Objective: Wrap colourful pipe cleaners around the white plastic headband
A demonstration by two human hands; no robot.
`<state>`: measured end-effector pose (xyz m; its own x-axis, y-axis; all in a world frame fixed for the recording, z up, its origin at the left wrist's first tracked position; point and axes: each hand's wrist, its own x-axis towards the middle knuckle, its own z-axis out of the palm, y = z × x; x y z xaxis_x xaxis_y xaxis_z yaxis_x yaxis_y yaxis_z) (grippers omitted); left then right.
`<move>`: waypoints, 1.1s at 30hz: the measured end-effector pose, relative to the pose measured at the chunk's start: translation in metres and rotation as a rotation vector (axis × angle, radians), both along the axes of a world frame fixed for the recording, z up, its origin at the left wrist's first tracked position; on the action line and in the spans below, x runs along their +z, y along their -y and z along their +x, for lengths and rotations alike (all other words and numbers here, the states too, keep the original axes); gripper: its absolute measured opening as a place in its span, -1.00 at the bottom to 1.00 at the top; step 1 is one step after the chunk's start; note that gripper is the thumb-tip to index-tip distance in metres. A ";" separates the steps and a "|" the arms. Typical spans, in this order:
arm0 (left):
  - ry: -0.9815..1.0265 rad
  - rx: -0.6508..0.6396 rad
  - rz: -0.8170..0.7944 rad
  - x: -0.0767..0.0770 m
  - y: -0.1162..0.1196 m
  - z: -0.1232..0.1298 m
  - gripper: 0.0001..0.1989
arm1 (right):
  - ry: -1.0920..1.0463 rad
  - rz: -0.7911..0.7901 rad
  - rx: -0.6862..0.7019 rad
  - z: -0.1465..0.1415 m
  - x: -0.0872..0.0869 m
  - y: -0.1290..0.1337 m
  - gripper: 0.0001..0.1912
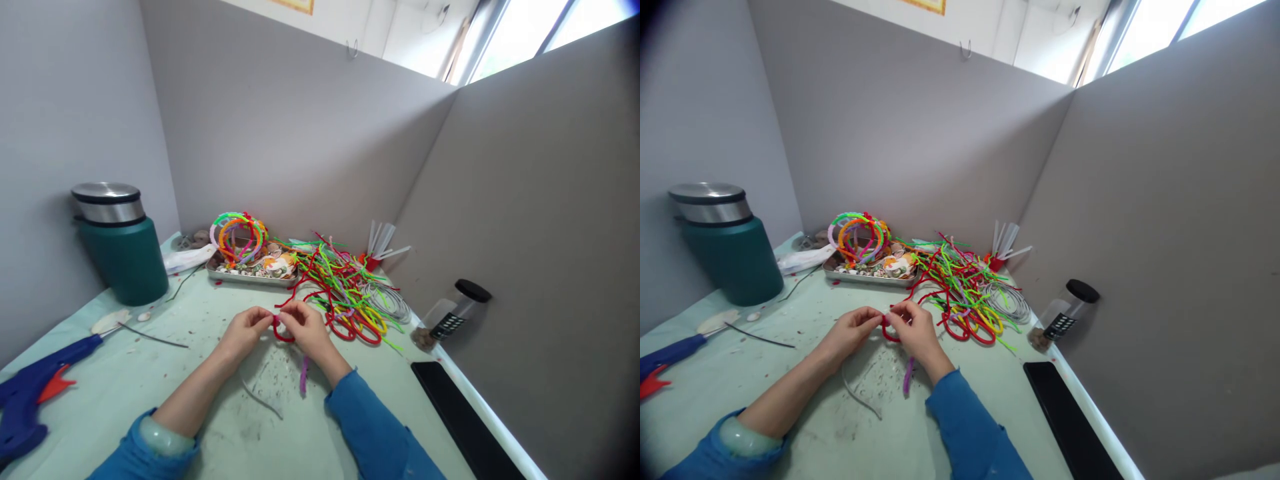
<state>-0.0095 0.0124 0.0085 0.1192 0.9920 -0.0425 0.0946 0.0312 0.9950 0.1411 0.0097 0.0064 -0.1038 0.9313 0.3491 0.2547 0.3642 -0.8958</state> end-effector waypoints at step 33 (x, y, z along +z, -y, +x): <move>-0.028 -0.065 0.113 -0.014 -0.008 -0.003 -0.76 | 0.620 0.306 -0.164 -0.005 -0.003 0.010 -0.90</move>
<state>-0.0125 0.0203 -0.0057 0.1835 0.9809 0.0652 0.1204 -0.0882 0.9888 0.1360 0.0000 0.0030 -0.2347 0.8217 0.5193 0.7575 0.4894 -0.4320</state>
